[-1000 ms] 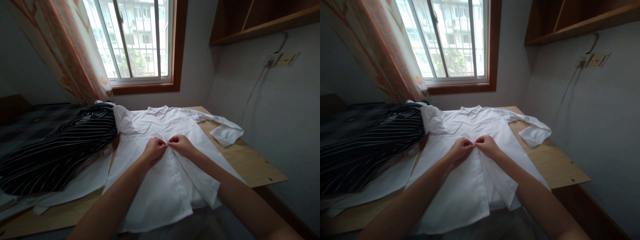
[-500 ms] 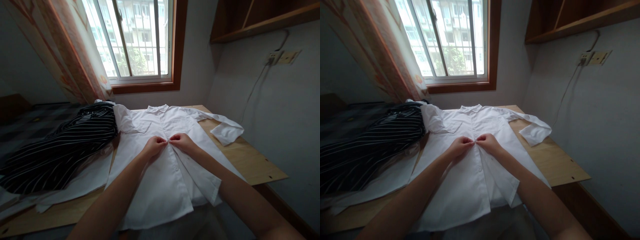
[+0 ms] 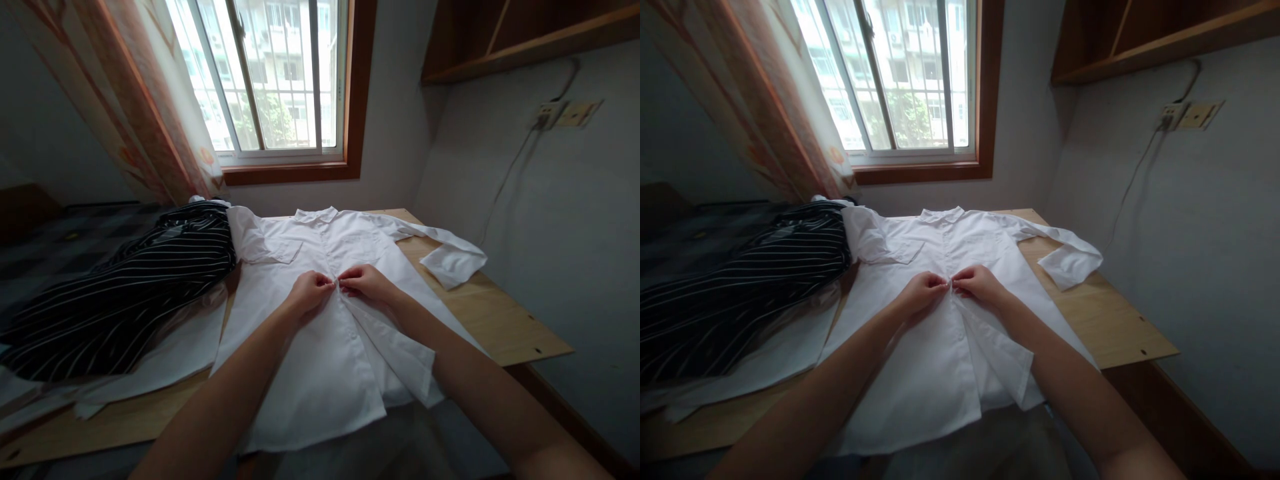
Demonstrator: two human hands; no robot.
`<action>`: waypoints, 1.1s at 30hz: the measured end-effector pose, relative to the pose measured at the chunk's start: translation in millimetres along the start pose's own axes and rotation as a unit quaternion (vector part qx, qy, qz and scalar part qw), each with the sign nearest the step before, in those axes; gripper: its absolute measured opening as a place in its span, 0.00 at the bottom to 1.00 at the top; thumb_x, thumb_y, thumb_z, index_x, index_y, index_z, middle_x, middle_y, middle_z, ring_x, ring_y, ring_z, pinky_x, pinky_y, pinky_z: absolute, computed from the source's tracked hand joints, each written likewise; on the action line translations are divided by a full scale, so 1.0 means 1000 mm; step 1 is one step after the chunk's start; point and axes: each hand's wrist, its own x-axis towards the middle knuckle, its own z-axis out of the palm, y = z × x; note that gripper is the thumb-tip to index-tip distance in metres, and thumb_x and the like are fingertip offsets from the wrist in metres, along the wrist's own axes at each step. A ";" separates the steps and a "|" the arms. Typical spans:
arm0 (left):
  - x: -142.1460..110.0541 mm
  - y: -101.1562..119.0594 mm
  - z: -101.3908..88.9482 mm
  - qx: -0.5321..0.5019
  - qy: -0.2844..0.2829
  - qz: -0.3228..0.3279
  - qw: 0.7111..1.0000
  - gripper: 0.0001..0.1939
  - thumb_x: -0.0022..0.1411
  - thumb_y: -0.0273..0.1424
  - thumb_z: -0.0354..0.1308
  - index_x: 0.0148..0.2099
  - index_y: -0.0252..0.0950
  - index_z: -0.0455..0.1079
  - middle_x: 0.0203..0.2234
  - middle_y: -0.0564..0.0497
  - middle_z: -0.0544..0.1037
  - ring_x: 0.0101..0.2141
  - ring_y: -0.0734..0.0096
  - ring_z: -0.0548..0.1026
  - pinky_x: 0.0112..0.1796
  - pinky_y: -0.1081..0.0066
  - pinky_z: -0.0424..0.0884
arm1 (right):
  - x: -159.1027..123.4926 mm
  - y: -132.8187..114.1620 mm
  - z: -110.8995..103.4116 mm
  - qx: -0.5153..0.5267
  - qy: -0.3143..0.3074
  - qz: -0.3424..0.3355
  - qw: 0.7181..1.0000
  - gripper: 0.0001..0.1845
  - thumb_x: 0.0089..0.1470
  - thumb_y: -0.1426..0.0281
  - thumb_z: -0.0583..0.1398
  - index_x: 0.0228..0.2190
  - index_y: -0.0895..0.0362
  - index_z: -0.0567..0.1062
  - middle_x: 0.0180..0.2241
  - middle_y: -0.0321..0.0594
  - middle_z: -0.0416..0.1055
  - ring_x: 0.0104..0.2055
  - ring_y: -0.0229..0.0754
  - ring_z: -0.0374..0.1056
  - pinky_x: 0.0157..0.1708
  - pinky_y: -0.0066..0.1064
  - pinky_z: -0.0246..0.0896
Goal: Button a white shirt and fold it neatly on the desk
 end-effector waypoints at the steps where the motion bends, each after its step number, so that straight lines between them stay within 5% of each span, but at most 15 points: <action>1: 0.000 0.000 0.000 0.006 0.001 0.002 1.000 0.13 0.51 0.38 0.59 0.28 0.34 0.78 0.21 0.51 0.77 0.28 0.67 0.73 0.28 0.74 0.64 | 0.000 0.001 0.000 -0.010 0.004 -0.005 1.000 0.07 0.39 0.72 0.67 0.26 0.61 0.81 0.21 0.37 0.74 0.23 0.34 0.66 0.23 0.23 0.61; 5: -0.001 0.002 -0.001 0.045 0.002 0.014 0.999 0.12 0.53 0.37 0.58 0.28 0.35 0.78 0.21 0.51 0.77 0.28 0.67 0.72 0.30 0.73 0.64 | 0.001 0.004 0.002 -0.115 0.012 -0.066 0.991 0.07 0.43 0.71 0.64 0.28 0.61 0.80 0.19 0.35 0.72 0.21 0.33 0.62 0.22 0.24 0.57; 10: -0.002 0.001 -0.001 0.095 0.010 0.027 0.995 0.12 0.57 0.35 0.55 0.29 0.35 0.78 0.24 0.51 0.78 0.30 0.68 0.72 0.31 0.73 0.63 | 0.003 0.007 0.009 -0.229 0.050 -0.156 0.960 0.05 0.45 0.75 0.62 0.26 0.60 0.79 0.28 0.39 0.77 0.31 0.38 0.70 0.33 0.27 0.62; 18: 0.002 0.006 -0.002 0.181 0.004 0.007 0.983 0.18 0.63 0.30 0.48 0.31 0.36 0.79 0.32 0.47 0.80 0.37 0.65 0.74 0.37 0.72 0.64 | 0.003 0.010 0.013 -0.299 0.078 -0.151 0.939 0.03 0.48 0.74 0.62 0.25 0.59 0.78 0.27 0.38 0.77 0.30 0.38 0.70 0.32 0.27 0.61; 26: -0.005 0.022 0.002 0.218 0.017 -0.039 0.975 0.18 0.65 0.37 0.50 0.36 0.36 0.80 0.33 0.45 0.80 0.35 0.62 0.75 0.33 0.70 0.62 | -0.002 0.007 0.021 -0.338 0.118 -0.152 0.921 0.05 0.49 0.74 0.62 0.26 0.57 0.79 0.29 0.39 0.78 0.33 0.40 0.72 0.33 0.27 0.61; 33: -0.004 0.026 0.003 0.278 -0.002 -0.061 0.959 0.18 0.65 0.34 0.48 0.41 0.37 0.80 0.42 0.44 0.79 0.45 0.58 0.74 0.39 0.68 0.64 | -0.005 0.003 0.021 -0.351 0.102 -0.146 0.919 0.04 0.50 0.74 0.62 0.25 0.57 0.77 0.28 0.38 0.77 0.31 0.38 0.70 0.32 0.26 0.60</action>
